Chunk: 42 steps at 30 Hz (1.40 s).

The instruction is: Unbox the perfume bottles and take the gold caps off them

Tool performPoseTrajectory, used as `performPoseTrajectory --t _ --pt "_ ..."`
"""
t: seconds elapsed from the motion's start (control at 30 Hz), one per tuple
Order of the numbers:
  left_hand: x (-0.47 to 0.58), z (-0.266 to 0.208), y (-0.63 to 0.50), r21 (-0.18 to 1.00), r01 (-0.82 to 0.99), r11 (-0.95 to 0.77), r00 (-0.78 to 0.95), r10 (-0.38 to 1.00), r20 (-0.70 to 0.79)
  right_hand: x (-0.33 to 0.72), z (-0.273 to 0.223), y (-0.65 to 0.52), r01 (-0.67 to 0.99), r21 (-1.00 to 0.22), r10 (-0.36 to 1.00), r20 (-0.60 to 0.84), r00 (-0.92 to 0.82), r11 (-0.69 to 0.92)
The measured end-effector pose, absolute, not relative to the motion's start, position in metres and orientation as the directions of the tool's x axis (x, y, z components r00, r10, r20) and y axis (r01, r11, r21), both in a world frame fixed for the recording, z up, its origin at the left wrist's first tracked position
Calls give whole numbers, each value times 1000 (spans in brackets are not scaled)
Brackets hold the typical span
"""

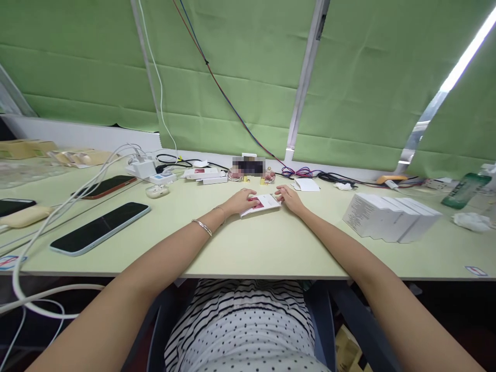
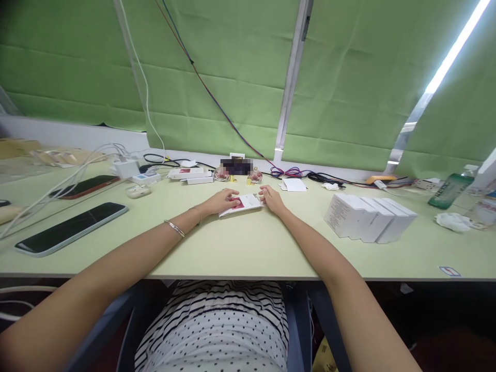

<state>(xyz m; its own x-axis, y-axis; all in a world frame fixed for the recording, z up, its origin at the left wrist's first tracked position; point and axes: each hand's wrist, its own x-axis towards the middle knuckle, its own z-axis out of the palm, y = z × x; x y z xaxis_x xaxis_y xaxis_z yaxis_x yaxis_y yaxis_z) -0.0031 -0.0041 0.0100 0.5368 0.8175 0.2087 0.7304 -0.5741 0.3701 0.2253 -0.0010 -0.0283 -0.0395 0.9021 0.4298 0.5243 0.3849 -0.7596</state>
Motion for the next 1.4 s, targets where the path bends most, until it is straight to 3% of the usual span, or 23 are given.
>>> performPoseTrajectory --t 0.27,0.53,1.13,1.4 --pt "-10 19 -10 343 683 -645 643 754 136 229 -28 3 576 -709 906 397 -149 406" --pt "-16 23 -9 398 643 -654 694 718 58 231 -29 5 589 -675 895 360 -263 445" --pt "-31 24 4 503 604 -618 668 737 103 227 -24 -4 591 -680 901 321 -293 434" --pt "-33 24 2 476 610 -633 669 734 119 228 -23 -6 535 -694 872 315 -375 481"
